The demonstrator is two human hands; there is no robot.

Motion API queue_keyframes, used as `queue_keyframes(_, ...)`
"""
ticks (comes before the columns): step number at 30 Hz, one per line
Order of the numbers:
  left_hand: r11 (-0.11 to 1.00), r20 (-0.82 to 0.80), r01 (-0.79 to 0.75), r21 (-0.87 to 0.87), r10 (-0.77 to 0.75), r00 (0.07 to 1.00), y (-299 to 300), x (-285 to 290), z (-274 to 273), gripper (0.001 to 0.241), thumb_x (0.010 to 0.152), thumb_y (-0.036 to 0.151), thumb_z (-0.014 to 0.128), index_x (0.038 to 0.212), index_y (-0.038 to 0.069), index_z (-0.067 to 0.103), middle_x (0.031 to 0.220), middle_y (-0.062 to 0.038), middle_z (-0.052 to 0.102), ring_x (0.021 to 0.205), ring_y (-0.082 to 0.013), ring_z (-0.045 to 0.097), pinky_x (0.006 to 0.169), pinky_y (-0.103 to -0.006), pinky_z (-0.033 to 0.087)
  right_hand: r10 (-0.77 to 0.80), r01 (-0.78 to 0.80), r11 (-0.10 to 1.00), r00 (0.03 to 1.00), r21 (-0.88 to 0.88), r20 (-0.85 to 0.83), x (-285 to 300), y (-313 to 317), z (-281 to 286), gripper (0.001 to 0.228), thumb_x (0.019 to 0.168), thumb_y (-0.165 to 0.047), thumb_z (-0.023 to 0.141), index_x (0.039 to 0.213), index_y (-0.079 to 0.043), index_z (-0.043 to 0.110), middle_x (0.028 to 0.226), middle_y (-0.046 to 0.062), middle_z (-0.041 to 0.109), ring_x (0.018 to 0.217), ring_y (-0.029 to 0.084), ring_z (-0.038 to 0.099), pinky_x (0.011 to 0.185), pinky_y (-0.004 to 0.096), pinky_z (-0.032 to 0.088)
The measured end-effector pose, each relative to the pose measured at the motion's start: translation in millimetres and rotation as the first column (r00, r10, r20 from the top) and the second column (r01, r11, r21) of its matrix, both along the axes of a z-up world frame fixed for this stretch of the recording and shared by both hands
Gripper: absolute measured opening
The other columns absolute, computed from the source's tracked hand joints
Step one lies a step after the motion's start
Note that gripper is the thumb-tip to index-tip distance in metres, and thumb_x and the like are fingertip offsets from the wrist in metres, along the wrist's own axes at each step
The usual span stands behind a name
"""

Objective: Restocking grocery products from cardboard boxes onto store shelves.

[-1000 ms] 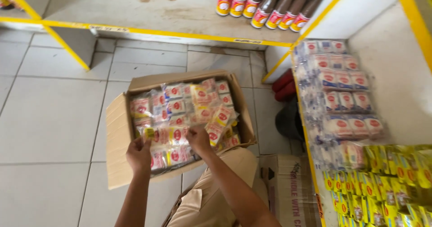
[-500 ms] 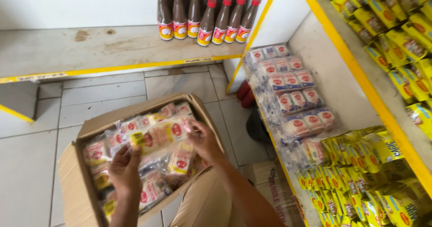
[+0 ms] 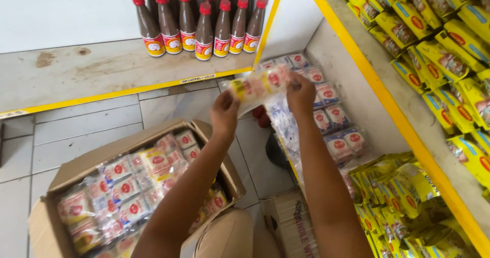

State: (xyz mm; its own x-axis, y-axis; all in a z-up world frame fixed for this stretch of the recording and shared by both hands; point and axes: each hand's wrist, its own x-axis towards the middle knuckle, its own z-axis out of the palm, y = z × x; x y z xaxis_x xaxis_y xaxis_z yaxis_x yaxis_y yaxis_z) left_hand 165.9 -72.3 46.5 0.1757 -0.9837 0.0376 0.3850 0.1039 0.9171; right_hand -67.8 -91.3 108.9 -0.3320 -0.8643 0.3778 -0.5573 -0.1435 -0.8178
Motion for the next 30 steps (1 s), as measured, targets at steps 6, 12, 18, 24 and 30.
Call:
queue_keyframes(6,1.000,0.056,0.021,0.019,-0.022,0.998,-129,-111,-41,0.046,0.087,0.005,0.074,0.130,-0.006,0.061,0.117,-0.016,0.075,0.106,-0.0223,0.073,0.089,-0.0322,0.058,-0.135,0.127,0.990,0.975,-0.056,-0.178,-65,-71,8,0.038,0.086,-0.006,0.069,0.123,0.000,0.073,0.113,0.021,0.075,0.101,0.030,0.075,0.091,0.036,0.058)
queue_keyframes(12,1.000,0.127,-0.001,0.026,-0.002,0.992,-181,-159,-49,0.045,0.086,0.004,0.072,0.129,-0.005,0.063,0.115,-0.015,0.076,0.105,-0.0210,0.075,0.089,-0.0309,0.058,-0.183,0.228,0.967,0.930,0.111,-0.319,-114,-121,-19,0.067,0.076,-0.015,0.084,0.136,0.002,0.060,0.128,0.025,0.060,0.119,0.038,0.060,0.104,0.042,0.048)
queue_keyframes(18,0.995,0.352,-0.083,0.051,0.060,0.934,-207,-169,-78,0.046,0.083,0.010,0.074,0.127,-0.001,0.067,0.110,-0.016,0.078,0.100,-0.0221,0.077,0.088,-0.0319,0.057,-0.031,0.095,0.988,0.889,0.118,-0.457,-147,-147,-59,0.054,0.082,-0.013,0.079,0.131,0.004,0.064,0.128,0.027,0.063,0.121,0.041,0.060,0.105,0.043,0.047)
queue_keyframes(24,0.990,0.525,-0.109,0.092,0.044,0.850,-189,-138,-55,0.043,0.086,0.024,0.076,0.122,0.001,0.072,0.107,-0.018,0.077,0.098,-0.0285,0.075,0.088,-0.0376,0.056,0.021,0.099,0.975,0.853,0.201,-0.521,-121,-123,-25,0.041,0.088,-0.013,0.074,0.124,0.005,0.068,0.126,0.027,0.067,0.120,0.042,0.063,0.106,0.043,0.048)
queue_keyframes(30,0.990,0.565,-0.132,0.041,0.086,0.820,-131,-43,-55,0.044,0.086,0.026,0.078,0.122,0.001,0.069,0.108,-0.017,0.075,0.096,-0.0302,0.074,0.084,-0.0404,0.057,-0.046,0.071,0.997,0.885,0.036,-0.464,-89,-101,-6,0.050,0.087,-0.011,0.074,0.131,0.008,0.063,0.132,0.029,0.064,0.125,0.041,0.061,0.110,0.042,0.045)
